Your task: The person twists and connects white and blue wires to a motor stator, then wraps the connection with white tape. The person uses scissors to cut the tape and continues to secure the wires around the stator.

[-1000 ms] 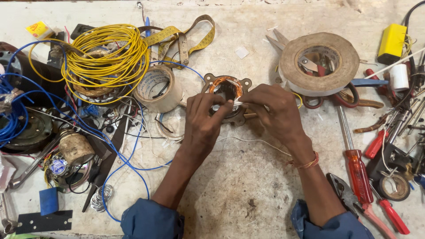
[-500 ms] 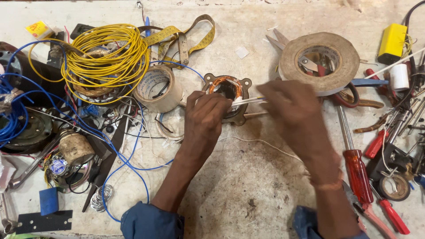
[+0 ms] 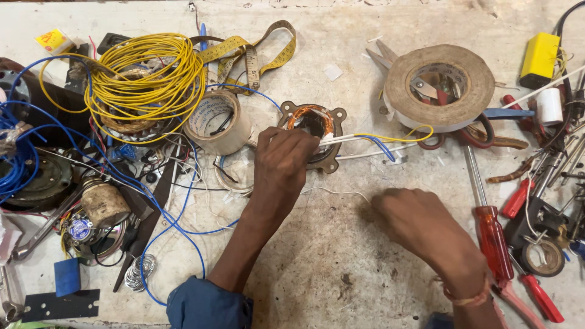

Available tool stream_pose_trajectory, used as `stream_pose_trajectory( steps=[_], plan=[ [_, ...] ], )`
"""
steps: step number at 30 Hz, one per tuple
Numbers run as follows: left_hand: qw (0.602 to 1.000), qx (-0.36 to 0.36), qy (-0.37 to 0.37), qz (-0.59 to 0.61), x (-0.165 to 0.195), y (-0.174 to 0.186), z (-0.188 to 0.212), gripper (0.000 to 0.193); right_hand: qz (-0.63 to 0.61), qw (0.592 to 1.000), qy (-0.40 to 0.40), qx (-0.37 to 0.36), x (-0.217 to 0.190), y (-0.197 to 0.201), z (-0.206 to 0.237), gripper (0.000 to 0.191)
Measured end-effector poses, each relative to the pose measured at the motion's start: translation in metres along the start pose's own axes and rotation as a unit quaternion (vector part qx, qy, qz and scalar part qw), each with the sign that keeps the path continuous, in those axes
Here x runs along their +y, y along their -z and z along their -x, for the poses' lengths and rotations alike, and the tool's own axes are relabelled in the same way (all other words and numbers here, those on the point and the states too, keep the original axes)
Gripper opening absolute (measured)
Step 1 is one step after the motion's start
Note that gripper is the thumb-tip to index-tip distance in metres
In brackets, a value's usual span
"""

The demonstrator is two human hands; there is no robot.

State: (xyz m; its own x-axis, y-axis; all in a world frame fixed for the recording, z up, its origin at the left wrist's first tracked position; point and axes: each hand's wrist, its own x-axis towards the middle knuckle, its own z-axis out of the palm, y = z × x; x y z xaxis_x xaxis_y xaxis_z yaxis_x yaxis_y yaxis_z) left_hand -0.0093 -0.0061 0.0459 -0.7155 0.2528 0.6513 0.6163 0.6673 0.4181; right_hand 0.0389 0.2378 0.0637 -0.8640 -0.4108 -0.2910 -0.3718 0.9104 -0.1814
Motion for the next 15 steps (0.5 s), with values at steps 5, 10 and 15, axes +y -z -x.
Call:
stream_pose_trajectory(
  steps=[5, 10, 15],
  plan=[
    [1.000, 0.006, 0.001, 0.006, 0.000, 0.000, 0.000, 0.015, 0.026, 0.996, 0.022, 0.077, -0.011, 0.002, -0.009, 0.017],
    [1.000, 0.008, 0.001, 0.009, 0.000, 0.000, 0.001, 0.016, 0.099, 0.991, -0.075, 0.053, -0.003, -0.009, 0.014, 0.010],
    [1.000, 0.012, -0.003, 0.013, -0.001, -0.001, 0.001, 0.018, 0.071, 0.995, -0.024, 0.069, 0.001, -0.017, 0.017, 0.014]
  ],
)
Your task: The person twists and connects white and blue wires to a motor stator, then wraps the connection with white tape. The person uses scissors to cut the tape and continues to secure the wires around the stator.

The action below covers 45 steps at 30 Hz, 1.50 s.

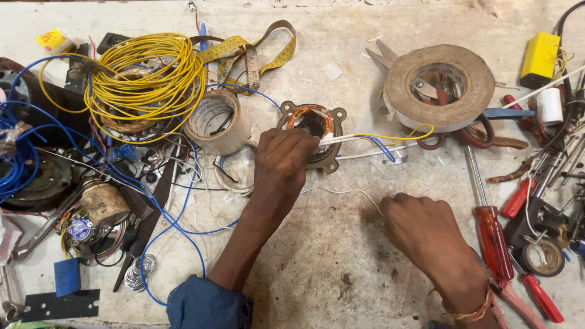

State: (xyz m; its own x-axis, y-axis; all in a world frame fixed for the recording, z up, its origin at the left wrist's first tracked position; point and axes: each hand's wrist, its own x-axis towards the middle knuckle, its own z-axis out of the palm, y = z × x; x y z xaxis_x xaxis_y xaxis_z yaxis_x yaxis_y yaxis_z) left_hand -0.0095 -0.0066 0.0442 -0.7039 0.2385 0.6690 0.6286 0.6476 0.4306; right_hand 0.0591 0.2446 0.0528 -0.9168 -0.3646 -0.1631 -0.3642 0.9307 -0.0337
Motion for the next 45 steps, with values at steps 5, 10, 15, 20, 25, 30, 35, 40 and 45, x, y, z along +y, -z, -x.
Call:
stream_pose_trajectory(
  steps=[5, 10, 15, 20, 25, 30, 35, 40, 45],
  plan=[
    [1.000, 0.003, 0.002, 0.004, -0.001, -0.001, 0.000, 0.020, -0.020, 1.000, -0.023, 0.006, -0.011, 0.029, -0.014, 0.028],
    [1.000, 0.008, 0.002, 0.008, -0.001, -0.002, 0.001, 0.019, -0.012, 0.960, -0.042, 0.277, -0.020, 0.090, -0.005, 0.014],
    [1.000, 0.010, 0.000, 0.010, -0.002, -0.002, 0.001, 0.021, -0.143, 0.903, 0.027, 0.404, -0.006, 0.127, -0.024, 0.007],
    [1.000, 0.009, -0.006, 0.002, -0.003, -0.002, 0.002, 0.025, -0.212, 0.964, 0.007, 0.163, 0.006, 0.125, -0.026, 0.011],
    [1.000, 0.011, -0.006, 0.012, -0.004, -0.003, 0.002, 0.022, -0.256, 0.920, 0.001, -0.297, 0.021, 0.104, -0.031, 0.018],
    [1.000, 0.009, -0.002, 0.009, -0.004, -0.003, 0.002, 0.021, -0.024, 0.993, -0.112, 0.022, 0.013, 0.075, -0.028, 0.017],
    [1.000, 0.009, 0.002, 0.011, -0.003, -0.002, 0.002, 0.022, -0.096, 0.987, 0.004, 0.126, -0.016, 0.063, -0.037, 0.013],
    [1.000, 0.006, 0.001, 0.010, -0.003, -0.001, 0.001, 0.021, -0.166, 0.921, -0.020, 0.352, -0.039, 0.051, -0.011, 0.012],
    [1.000, 0.004, 0.004, 0.007, -0.002, -0.001, 0.001, 0.023, -0.107, 0.974, 0.043, 0.197, -0.034, 0.019, -0.049, 0.043]
  ],
)
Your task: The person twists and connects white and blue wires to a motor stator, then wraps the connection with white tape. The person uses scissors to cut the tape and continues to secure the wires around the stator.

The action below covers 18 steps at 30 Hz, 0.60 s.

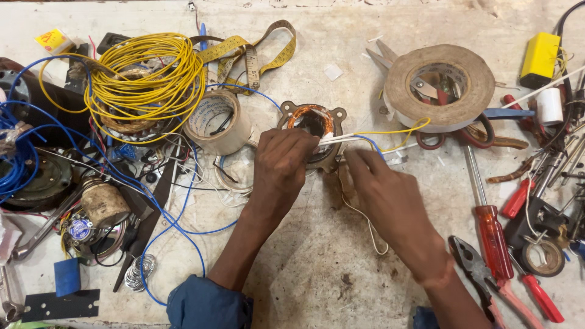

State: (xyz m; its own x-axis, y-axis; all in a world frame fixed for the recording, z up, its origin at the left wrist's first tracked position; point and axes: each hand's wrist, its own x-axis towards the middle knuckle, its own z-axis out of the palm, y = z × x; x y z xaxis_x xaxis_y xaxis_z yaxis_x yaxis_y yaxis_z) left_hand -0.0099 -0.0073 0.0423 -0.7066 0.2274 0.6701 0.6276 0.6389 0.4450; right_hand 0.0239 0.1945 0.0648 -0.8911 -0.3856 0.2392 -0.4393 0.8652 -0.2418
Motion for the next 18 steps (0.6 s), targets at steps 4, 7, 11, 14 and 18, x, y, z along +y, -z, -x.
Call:
stream_pose_trajectory(
  steps=[4, 7, 11, 14, 18],
  plan=[
    [1.000, -0.004, 0.001, 0.004, 0.000, 0.000, 0.000, 0.022, 0.000, 0.998, -0.047, -0.028, 0.009, -0.029, -0.015, 0.031],
    [1.000, -0.006, 0.001, 0.004, -0.001, 0.001, 0.000, 0.024, 0.015, 0.998, -0.040, -0.045, 0.011, -0.031, -0.017, 0.029],
    [1.000, -0.004, 0.002, -0.001, 0.000, 0.001, 0.000, 0.025, 0.004, 1.000, 0.010, 0.008, 0.008, -0.013, -0.014, 0.039],
    [1.000, -0.003, -0.002, 0.005, 0.000, 0.002, 0.000, 0.024, 0.016, 1.000, -0.012, -0.002, 0.000, 0.012, -0.009, 0.036],
    [1.000, -0.006, 0.003, 0.003, 0.000, 0.001, -0.001, 0.023, 0.038, 0.997, -0.056, 0.038, -0.009, 0.039, -0.006, 0.018]
  ],
)
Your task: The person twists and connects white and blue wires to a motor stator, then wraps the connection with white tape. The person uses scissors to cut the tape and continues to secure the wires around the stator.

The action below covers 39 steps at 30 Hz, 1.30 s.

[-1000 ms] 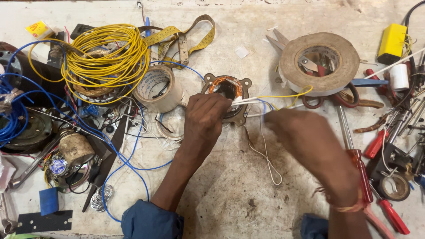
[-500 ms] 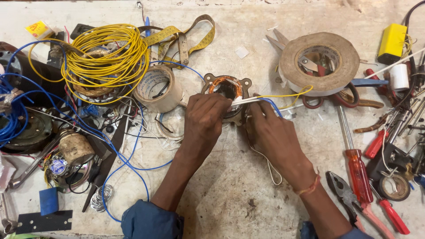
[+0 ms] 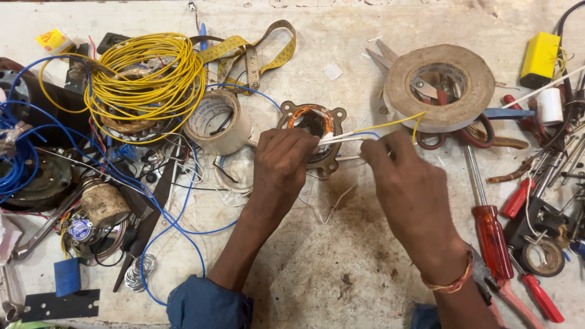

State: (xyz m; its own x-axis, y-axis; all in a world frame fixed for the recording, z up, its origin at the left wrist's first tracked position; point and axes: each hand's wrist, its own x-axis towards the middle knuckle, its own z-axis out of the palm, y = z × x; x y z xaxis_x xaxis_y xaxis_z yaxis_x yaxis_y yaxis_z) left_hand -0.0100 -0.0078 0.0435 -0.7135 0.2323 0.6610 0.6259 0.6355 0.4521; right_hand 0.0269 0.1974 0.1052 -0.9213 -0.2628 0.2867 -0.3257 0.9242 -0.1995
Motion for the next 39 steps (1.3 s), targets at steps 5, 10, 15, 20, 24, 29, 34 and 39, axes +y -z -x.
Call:
stream_pose_trajectory(
  steps=[5, 10, 15, 20, 24, 29, 34, 39],
  plan=[
    [1.000, 0.002, 0.010, -0.011, 0.002, 0.000, -0.002, 0.022, -0.080, 0.994, 0.034, 0.064, 0.003, -0.005, -0.012, 0.010],
    [1.000, 0.005, 0.009, -0.001, 0.001, 0.000, -0.002, 0.022, -0.113, 0.984, 0.113, -0.073, 0.008, -0.020, -0.007, 0.012],
    [1.000, -0.002, 0.015, -0.003, 0.000, 0.000, -0.002, 0.022, -0.181, 0.966, 0.098, -0.156, 0.007, -0.023, -0.001, 0.034],
    [1.000, -0.006, 0.018, 0.006, 0.001, 0.001, -0.003, 0.018, -0.254, 0.942, 0.052, -0.212, 0.034, -0.009, 0.000, 0.027],
    [1.000, -0.017, 0.023, 0.006, 0.002, 0.003, -0.005, 0.015, -0.170, 0.971, 0.010, -0.170, 0.035, -0.014, 0.007, 0.020],
    [0.999, -0.024, 0.025, 0.006, 0.002, 0.005, -0.007, 0.013, -0.032, 0.994, 0.035, -0.101, 0.027, -0.020, 0.012, 0.011],
    [0.999, -0.025, 0.021, -0.005, 0.003, 0.005, -0.007, 0.016, 0.012, 0.995, 0.037, -0.091, 0.020, -0.026, 0.010, 0.014],
    [0.999, -0.034, 0.022, -0.008, 0.003, 0.006, -0.008, 0.018, 0.034, 0.992, 0.041, -0.114, 0.013, -0.028, 0.010, 0.017]
  ],
)
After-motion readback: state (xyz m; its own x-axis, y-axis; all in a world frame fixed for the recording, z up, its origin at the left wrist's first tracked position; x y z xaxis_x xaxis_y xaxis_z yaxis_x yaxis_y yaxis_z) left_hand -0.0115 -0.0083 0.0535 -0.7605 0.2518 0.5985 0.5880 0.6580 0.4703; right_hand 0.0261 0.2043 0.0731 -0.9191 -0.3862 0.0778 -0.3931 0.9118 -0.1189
